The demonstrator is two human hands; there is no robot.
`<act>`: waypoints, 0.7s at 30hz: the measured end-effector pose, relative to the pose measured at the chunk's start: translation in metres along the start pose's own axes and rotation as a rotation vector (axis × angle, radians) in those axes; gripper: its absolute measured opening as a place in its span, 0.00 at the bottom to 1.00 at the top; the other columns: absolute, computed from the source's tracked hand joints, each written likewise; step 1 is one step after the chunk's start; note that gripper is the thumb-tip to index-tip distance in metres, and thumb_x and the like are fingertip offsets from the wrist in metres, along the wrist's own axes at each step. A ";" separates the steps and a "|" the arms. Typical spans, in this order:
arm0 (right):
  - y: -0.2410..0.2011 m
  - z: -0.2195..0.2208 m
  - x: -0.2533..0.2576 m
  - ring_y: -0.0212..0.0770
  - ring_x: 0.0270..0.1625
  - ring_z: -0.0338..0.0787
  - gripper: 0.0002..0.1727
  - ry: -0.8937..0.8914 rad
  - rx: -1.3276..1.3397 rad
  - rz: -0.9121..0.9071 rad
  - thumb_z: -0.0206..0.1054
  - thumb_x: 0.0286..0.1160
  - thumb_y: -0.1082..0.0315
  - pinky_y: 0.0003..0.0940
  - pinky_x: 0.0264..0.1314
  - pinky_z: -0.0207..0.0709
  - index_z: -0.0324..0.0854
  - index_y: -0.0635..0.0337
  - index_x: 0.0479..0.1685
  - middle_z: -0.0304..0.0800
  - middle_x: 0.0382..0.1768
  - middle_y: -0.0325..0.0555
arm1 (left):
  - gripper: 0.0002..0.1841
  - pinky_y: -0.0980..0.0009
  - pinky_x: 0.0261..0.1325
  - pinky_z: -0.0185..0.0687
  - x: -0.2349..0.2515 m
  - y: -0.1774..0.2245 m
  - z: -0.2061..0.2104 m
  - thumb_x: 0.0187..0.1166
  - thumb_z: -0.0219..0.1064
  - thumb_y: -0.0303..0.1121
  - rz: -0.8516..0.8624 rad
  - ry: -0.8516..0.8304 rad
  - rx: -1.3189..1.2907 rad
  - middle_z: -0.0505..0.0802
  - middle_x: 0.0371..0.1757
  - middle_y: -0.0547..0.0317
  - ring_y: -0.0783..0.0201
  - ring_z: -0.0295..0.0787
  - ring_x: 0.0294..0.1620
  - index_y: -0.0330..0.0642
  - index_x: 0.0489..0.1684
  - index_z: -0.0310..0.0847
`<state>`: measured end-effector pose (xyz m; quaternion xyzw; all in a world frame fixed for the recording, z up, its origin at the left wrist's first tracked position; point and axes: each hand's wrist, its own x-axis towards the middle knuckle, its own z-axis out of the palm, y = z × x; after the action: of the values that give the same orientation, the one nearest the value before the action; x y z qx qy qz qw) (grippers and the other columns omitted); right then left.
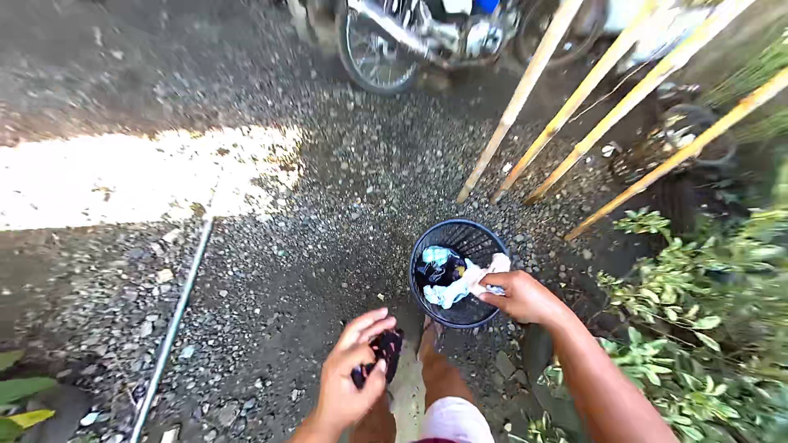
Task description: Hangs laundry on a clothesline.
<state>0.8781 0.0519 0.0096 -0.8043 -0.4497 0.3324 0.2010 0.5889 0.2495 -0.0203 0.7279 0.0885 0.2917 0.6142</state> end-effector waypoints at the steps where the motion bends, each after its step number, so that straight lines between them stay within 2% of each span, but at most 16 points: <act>1: -0.036 -0.014 -0.015 0.55 0.51 0.93 0.15 -0.018 0.000 -0.070 0.69 0.79 0.61 0.61 0.60 0.81 0.91 0.64 0.51 0.95 0.45 0.57 | 0.09 0.67 0.71 0.86 0.004 0.024 -0.003 0.77 0.66 0.40 0.014 0.017 -0.002 0.84 0.76 0.65 0.68 0.84 0.73 0.51 0.26 0.79; 3: -0.103 -0.035 -0.041 0.46 0.45 0.93 0.14 -0.024 -0.001 -0.220 0.69 0.78 0.61 0.52 0.53 0.83 0.90 0.63 0.47 0.94 0.40 0.53 | 0.10 0.72 0.63 0.88 0.013 0.068 -0.002 0.74 0.67 0.35 0.050 0.075 0.029 0.86 0.73 0.56 0.73 0.88 0.64 0.43 0.24 0.78; 4: -0.131 -0.039 -0.052 0.43 0.42 0.92 0.13 -0.021 0.002 -0.288 0.69 0.78 0.62 0.49 0.51 0.83 0.90 0.64 0.47 0.93 0.38 0.51 | 0.10 0.72 0.64 0.87 0.016 0.090 0.001 0.73 0.69 0.33 0.049 0.081 0.034 0.86 0.72 0.49 0.71 0.88 0.64 0.35 0.28 0.79; 5: -0.156 -0.039 -0.061 0.42 0.42 0.91 0.13 -0.015 0.010 -0.349 0.69 0.78 0.63 0.46 0.51 0.83 0.90 0.64 0.46 0.93 0.38 0.51 | 0.13 0.70 0.64 0.86 0.017 0.110 0.004 0.72 0.71 0.33 0.017 0.050 0.038 0.86 0.73 0.45 0.69 0.88 0.64 0.28 0.41 0.79; 6: -0.176 -0.034 -0.067 0.41 0.43 0.91 0.12 -0.002 0.024 -0.407 0.69 0.78 0.63 0.44 0.51 0.83 0.89 0.65 0.47 0.93 0.39 0.51 | 0.26 0.68 0.63 0.87 0.017 0.130 0.007 0.72 0.73 0.33 -0.046 -0.011 0.045 0.85 0.74 0.44 0.68 0.90 0.62 0.24 0.65 0.75; 7: -0.194 -0.028 -0.072 0.39 0.44 0.91 0.12 0.024 0.043 -0.468 0.69 0.78 0.64 0.43 0.53 0.84 0.89 0.65 0.47 0.93 0.40 0.51 | 0.38 0.65 0.66 0.86 0.016 0.148 0.010 0.72 0.75 0.33 -0.121 -0.086 0.064 0.86 0.72 0.45 0.66 0.90 0.62 0.27 0.81 0.63; 8: -0.209 -0.021 -0.075 0.39 0.47 0.92 0.12 0.060 0.070 -0.524 0.70 0.77 0.65 0.42 0.56 0.84 0.90 0.65 0.48 0.94 0.42 0.51 | 0.42 0.62 0.68 0.85 0.014 0.162 0.011 0.72 0.75 0.32 -0.181 -0.134 0.100 0.90 0.67 0.46 0.64 0.91 0.61 0.32 0.88 0.57; 9: -0.222 -0.015 -0.079 0.38 0.50 0.92 0.12 0.096 0.113 -0.563 0.71 0.76 0.66 0.41 0.60 0.85 0.89 0.66 0.50 0.95 0.46 0.51 | 0.41 0.59 0.69 0.84 0.007 0.175 0.009 0.74 0.74 0.32 -0.217 -0.141 0.154 0.91 0.64 0.45 0.60 0.91 0.61 0.35 0.89 0.58; 11: -0.240 -0.006 -0.087 0.34 0.55 0.91 0.12 0.157 0.258 -0.588 0.68 0.78 0.69 0.37 0.65 0.83 0.88 0.66 0.54 0.94 0.51 0.47 | 0.31 0.57 0.67 0.85 -0.015 0.197 -0.004 0.77 0.70 0.30 -0.237 -0.005 0.239 0.92 0.61 0.44 0.58 0.92 0.58 0.35 0.82 0.70; 13: -0.252 -0.005 -0.092 0.29 0.49 0.91 0.11 0.197 0.466 -0.601 0.61 0.82 0.71 0.32 0.58 0.85 0.86 0.65 0.53 0.94 0.47 0.41 | 0.17 0.63 0.59 0.87 -0.045 0.212 -0.024 0.78 0.68 0.29 -0.296 0.190 0.243 0.93 0.51 0.50 0.65 0.91 0.49 0.33 0.63 0.84; 14: -0.255 -0.005 -0.094 0.28 0.43 0.91 0.11 0.179 0.568 -0.607 0.58 0.84 0.71 0.29 0.51 0.85 0.85 0.63 0.53 0.95 0.44 0.39 | 0.10 0.67 0.50 0.86 -0.063 0.213 -0.032 0.77 0.70 0.30 -0.333 0.290 0.234 0.92 0.40 0.58 0.71 0.88 0.39 0.33 0.49 0.87; 15: -0.259 -0.007 -0.097 0.28 0.40 0.91 0.13 0.138 0.649 -0.610 0.55 0.85 0.71 0.29 0.48 0.85 0.85 0.63 0.53 0.96 0.42 0.39 | 0.07 0.72 0.42 0.84 -0.081 0.214 -0.036 0.77 0.71 0.31 -0.367 0.368 0.223 0.87 0.30 0.65 0.75 0.83 0.31 0.36 0.37 0.84; 17: -0.270 -0.010 -0.106 0.32 0.42 0.93 0.16 0.034 0.726 -0.589 0.50 0.89 0.71 0.32 0.50 0.87 0.84 0.64 0.56 0.96 0.41 0.42 | 0.10 0.75 0.35 0.79 -0.111 0.219 -0.031 0.75 0.71 0.31 -0.390 0.471 0.200 0.80 0.21 0.73 0.79 0.77 0.24 0.42 0.25 0.78; 19: -0.275 -0.007 -0.118 0.36 0.45 0.94 0.18 -0.069 0.747 -0.551 0.46 0.92 0.69 0.36 0.53 0.87 0.81 0.64 0.63 0.97 0.43 0.46 | 0.07 0.75 0.38 0.81 -0.132 0.230 -0.007 0.75 0.71 0.30 -0.388 0.499 0.225 0.83 0.25 0.70 0.78 0.79 0.26 0.39 0.30 0.81; 20: -0.276 -0.004 -0.126 0.38 0.46 0.94 0.19 -0.124 0.753 -0.545 0.45 0.93 0.68 0.37 0.54 0.87 0.80 0.64 0.66 0.97 0.45 0.47 | 0.06 0.73 0.43 0.83 -0.139 0.236 0.008 0.76 0.71 0.30 -0.383 0.476 0.245 0.89 0.33 0.64 0.76 0.83 0.32 0.35 0.40 0.86; 21: -0.278 -0.002 -0.134 0.39 0.48 0.94 0.20 -0.185 0.756 -0.548 0.43 0.94 0.66 0.38 0.55 0.86 0.78 0.63 0.68 0.96 0.47 0.49 | 0.12 0.70 0.50 0.85 -0.144 0.242 0.022 0.78 0.70 0.30 -0.384 0.429 0.273 0.93 0.43 0.57 0.72 0.87 0.39 0.34 0.54 0.89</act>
<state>0.6656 0.0801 0.2310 -0.4936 -0.5087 0.4776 0.5191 0.4278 0.1056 0.1617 0.6955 0.3903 0.3027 0.5219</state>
